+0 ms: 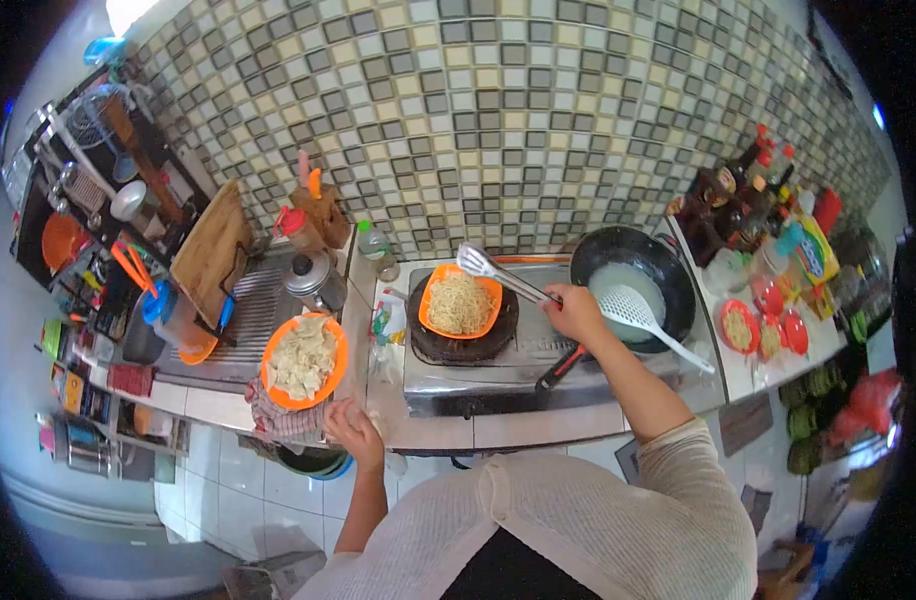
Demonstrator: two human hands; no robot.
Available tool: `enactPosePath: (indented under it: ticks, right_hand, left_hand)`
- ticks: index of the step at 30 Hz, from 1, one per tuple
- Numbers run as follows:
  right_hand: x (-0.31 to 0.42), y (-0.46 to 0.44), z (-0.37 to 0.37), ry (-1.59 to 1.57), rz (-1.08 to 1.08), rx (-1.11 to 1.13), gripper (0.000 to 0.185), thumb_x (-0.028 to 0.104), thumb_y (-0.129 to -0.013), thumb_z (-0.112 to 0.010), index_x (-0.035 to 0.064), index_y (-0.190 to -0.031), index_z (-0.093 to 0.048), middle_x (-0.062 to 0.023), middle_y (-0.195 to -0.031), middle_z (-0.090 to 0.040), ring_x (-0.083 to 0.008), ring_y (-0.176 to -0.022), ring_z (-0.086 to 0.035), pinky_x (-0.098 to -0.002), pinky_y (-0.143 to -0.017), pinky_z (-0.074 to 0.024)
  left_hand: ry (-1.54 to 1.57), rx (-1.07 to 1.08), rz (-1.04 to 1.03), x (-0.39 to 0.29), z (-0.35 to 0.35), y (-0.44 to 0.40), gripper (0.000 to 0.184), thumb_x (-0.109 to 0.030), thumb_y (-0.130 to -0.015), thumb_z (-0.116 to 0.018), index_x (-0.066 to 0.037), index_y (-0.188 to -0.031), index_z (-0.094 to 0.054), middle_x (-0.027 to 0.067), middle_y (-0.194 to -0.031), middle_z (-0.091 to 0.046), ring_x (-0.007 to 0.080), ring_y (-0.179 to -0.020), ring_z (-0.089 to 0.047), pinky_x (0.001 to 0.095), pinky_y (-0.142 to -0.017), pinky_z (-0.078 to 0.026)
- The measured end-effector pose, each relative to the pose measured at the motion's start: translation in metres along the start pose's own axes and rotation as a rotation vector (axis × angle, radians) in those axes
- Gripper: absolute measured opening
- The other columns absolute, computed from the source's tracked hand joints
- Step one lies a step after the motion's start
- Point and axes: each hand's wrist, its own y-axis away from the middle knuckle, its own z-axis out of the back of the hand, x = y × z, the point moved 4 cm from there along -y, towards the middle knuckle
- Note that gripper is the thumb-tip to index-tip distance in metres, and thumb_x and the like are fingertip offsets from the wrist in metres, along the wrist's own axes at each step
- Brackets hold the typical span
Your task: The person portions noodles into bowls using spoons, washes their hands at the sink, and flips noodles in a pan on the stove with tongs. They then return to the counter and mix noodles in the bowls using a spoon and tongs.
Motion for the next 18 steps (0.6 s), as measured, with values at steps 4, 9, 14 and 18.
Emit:
enactPosePath:
  ticks: [4,9,14,18]
  right_hand:
    - [-0.018,0.031,-0.012,-0.682,-0.246,0.173,0.021,0.021,-0.091,-0.064,0.0015,-0.100,-0.067,-0.0100,-0.087,-0.070,-0.0213,-0.065,-0.065,-0.0355,-0.060,-0.0530]
    - [-0.018,0.089,-0.021,-1.254,-0.562,0.318,0.019,0.019,-0.096,-0.059,0.0023,-0.104,-0.063,-0.0104,-0.091,-0.069,-0.0162,-0.062,-0.062,-0.0303,-0.054,-0.0520]
    - [-0.026,0.147,-0.002,-1.550,-0.592,0.309,0.020,0.018,-0.096,-0.059,0.0022,-0.106,-0.063,-0.0105,-0.090,-0.068,-0.0173,-0.063,-0.063,-0.0304,-0.054,-0.0514]
    - [-0.058,0.185,0.039,-1.593,-0.580,0.175,0.028,0.024,-0.095,-0.061,0.0013,-0.113,-0.062,-0.0092,-0.090,-0.065,-0.0168,-0.063,-0.060,-0.0292,-0.056,-0.0500]
  left_hand:
    - [0.123,0.122,-0.080,-0.016,-0.006,0.010,0.021,-0.011,-0.089,-0.056,-0.007,-0.108,-0.061,0.0146,-0.115,-0.050,0.0344,-0.112,-0.044,0.0497,-0.098,-0.029]
    - [0.180,0.225,-0.093,-0.014,-0.008,0.037,0.022,-0.012,-0.089,-0.056,-0.002,-0.109,-0.059,0.0172,-0.115,-0.049,0.0342,-0.111,-0.045,0.0471,-0.101,-0.031]
    - [0.219,0.280,-0.121,-0.041,-0.008,0.074,0.020,-0.010,-0.088,-0.058,-0.005,-0.107,-0.061,0.0153,-0.112,-0.050,0.0330,-0.112,-0.044,0.0476,-0.099,-0.029]
    - [0.268,0.389,-0.170,-0.075,-0.022,0.102,0.019,-0.009,-0.087,-0.058,-0.006,-0.105,-0.062,0.0145,-0.111,-0.051,0.0326,-0.111,-0.044,0.0468,-0.099,-0.029]
